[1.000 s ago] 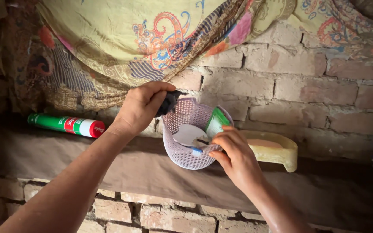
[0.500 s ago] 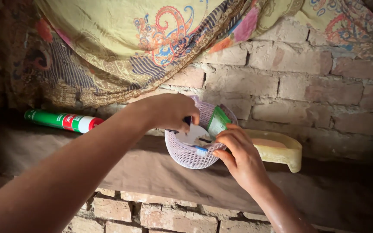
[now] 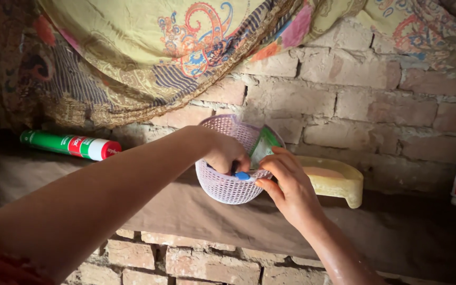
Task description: Handling and organizing various toiletry items on a shelf.
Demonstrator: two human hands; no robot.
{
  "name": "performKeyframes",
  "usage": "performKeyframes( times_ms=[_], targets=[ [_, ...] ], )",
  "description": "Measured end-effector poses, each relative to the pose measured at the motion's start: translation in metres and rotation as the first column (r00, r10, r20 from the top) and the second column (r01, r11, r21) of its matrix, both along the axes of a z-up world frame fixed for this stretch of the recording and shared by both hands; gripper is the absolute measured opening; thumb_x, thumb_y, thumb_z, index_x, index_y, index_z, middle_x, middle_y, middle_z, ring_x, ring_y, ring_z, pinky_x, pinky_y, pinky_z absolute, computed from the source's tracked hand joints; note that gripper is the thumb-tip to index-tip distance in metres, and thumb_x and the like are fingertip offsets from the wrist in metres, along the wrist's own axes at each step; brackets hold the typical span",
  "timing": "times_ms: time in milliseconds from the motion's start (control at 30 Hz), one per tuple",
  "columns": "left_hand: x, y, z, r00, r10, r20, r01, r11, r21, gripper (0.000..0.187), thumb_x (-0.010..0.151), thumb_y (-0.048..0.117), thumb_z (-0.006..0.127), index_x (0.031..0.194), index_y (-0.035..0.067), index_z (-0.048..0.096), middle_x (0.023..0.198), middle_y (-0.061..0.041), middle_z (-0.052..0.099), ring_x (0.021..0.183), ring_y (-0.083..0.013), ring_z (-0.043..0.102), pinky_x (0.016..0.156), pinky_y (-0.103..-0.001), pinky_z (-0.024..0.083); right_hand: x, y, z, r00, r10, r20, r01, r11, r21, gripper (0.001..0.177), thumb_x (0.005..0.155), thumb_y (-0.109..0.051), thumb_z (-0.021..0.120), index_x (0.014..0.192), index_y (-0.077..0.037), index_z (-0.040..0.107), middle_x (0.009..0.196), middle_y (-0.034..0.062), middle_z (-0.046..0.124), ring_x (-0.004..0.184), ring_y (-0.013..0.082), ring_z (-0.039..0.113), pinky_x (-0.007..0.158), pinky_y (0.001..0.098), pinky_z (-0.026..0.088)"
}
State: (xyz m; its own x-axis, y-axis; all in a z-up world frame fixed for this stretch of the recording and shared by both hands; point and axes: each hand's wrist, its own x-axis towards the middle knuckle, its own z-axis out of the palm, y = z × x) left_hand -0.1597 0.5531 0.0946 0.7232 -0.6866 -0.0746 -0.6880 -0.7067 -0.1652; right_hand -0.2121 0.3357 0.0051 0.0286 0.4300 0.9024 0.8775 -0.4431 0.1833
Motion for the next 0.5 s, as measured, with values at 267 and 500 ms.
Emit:
performKeyframes(
  times_ms=[267,500],
  targets=[
    [0.011,-0.007,-0.006,0.992,0.028,-0.123,-0.017,0.996,0.089,0.036,0.082,0.008,0.060,0.113,0.019,0.073,0.097,-0.001,0.075,0.090,-0.0171,0.065,0.081,-0.037,0.050,0.000,0.000,-0.001,1.000,0.020,0.007,-0.019,1.000,-0.013,0.029,0.082,-0.009,0.078,0.104,-0.002,0.061,0.109,0.0124,0.066,0.122,0.0386,0.059,0.105,0.0484,0.048],
    [-0.006,-0.025,-0.004,0.982,0.187,-0.017,-0.168,0.914,0.368,0.032,0.090,0.016,0.055,0.117,0.017,0.071,0.103,-0.005,0.073,0.094,-0.0226,0.065,0.084,-0.042,0.050,-0.005,-0.001,0.000,0.999,0.043,0.011,-0.043,0.999,-0.028,0.027,0.081,-0.008,0.077,0.102,-0.002,0.061,0.108,0.0126,0.066,0.122,0.0390,0.060,0.104,0.0472,0.048]
  ],
)
